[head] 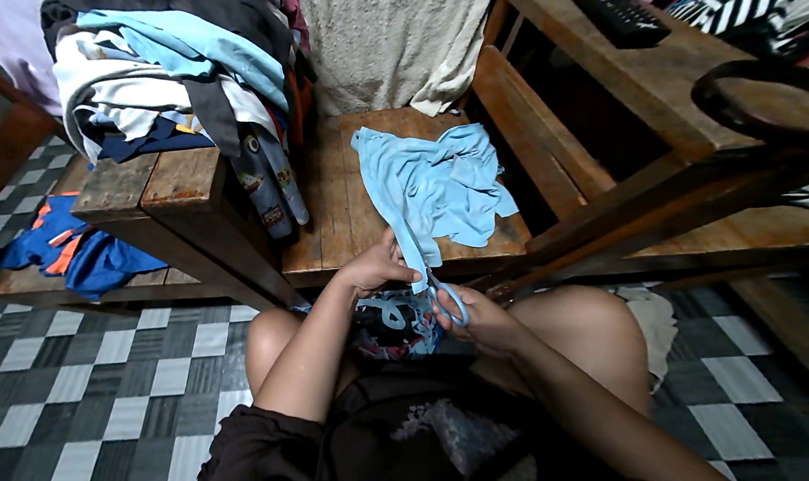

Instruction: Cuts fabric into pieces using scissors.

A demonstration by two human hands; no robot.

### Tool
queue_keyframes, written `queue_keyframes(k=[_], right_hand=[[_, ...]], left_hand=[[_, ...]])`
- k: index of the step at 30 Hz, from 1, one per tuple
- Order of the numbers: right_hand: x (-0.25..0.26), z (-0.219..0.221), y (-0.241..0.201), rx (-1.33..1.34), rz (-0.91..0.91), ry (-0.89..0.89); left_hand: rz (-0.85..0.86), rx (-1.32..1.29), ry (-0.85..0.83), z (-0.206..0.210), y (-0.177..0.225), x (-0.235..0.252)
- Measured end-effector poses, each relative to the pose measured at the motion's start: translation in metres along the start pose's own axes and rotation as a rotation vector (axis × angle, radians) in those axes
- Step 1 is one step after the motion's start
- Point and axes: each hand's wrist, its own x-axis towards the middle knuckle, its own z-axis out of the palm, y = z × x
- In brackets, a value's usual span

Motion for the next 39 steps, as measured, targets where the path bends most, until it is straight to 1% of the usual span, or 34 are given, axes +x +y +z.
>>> queue_keyframes(k=[3,5,8,11,14,19,22,30,34,39], right_hand=[[-0.001,0.000,0.000,0.006,0.013,0.012],[-0.003,0.001,-0.001,-0.016,0.022,0.021],[-0.004,0.001,-0.001,-0.021,0.028,0.035],[-0.005,0.001,0.001,-0.018,0.038,0.034],[-0.006,0.003,0.000,-0.022,0.042,0.037],[-0.004,0.002,0.001,-0.004,-0.013,0.015],[0.000,0.001,0.001,0.039,-0.041,-0.011],[0.003,0.003,-0.001,0.050,-0.029,-0.075],[0.005,0.004,-0.002,0.078,-0.038,-0.059],[0.006,0.009,-0.006,0.078,0.002,-0.011]], left_hand=[[-0.007,0.003,-0.004,0.000,0.000,-0.001],[-0.012,0.017,0.032,0.002,0.001,-0.001],[0.024,0.024,0.179,0.002,0.000,0.002],[0.086,-0.078,0.322,-0.001,-0.004,0.010],[0.081,-0.159,0.388,-0.002,-0.005,0.015],[0.073,-0.227,0.359,-0.001,-0.003,0.014],[0.068,-0.223,0.327,0.000,-0.002,0.011],[0.097,-0.257,0.317,-0.001,-0.003,0.011],[0.107,-0.271,0.334,0.002,-0.005,0.012],[0.103,-0.271,0.329,0.004,-0.005,0.013]])
